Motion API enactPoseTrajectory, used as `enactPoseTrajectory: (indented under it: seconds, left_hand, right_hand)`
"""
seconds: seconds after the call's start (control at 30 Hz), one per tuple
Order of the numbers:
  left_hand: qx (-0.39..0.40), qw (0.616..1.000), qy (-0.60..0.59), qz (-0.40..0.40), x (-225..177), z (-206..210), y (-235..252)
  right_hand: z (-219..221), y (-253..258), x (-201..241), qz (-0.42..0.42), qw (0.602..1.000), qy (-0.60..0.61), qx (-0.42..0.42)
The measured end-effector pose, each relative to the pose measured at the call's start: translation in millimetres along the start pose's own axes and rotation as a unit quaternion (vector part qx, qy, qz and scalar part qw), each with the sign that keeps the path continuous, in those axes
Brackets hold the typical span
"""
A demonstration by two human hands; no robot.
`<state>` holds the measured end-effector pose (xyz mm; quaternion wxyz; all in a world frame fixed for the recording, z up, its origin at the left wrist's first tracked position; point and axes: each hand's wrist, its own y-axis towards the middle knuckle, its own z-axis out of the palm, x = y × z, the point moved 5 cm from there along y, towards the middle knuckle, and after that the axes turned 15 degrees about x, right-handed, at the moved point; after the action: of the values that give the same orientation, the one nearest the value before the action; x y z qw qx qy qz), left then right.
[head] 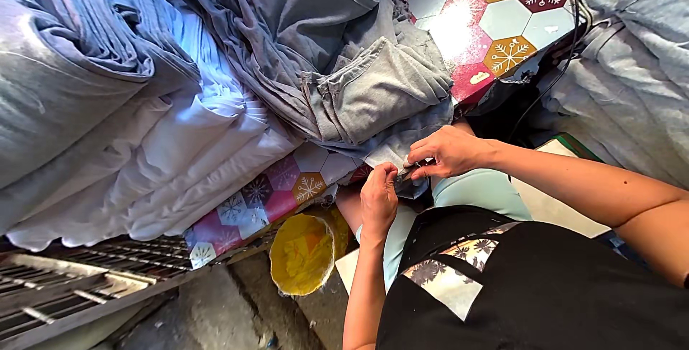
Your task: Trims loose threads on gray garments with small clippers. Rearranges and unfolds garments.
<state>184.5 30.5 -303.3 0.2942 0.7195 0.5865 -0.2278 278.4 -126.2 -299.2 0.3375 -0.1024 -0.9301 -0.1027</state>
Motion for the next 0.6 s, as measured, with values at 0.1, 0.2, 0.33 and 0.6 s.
enactPoseTrajectory:
  seconds: [0.1, 0.2, 0.33, 0.6]
  left_hand:
    - [0.005, 1.0, -0.004, -0.001, 0, 1, 1]
    - [-0.002, 1.0, -0.02, -0.014, 0, 3, 2]
    - [-0.004, 0.994, -0.098, -0.053, 7, 6, 2]
    - [-0.102, 0.925, 0.161, -0.328, 60, -55, -35]
  right_hand:
    - [1, 0, 1, 0.014, 1.0, -0.009, 0.001]
    - [3, -3, 2, 0.05, 0.999, 0.007, -0.016]
    - [16, -7, -13, 0.11, 0.96, 0.252, -0.043]
    - [42, -6, -12, 0.152, 0.832, 0.522, -0.112]
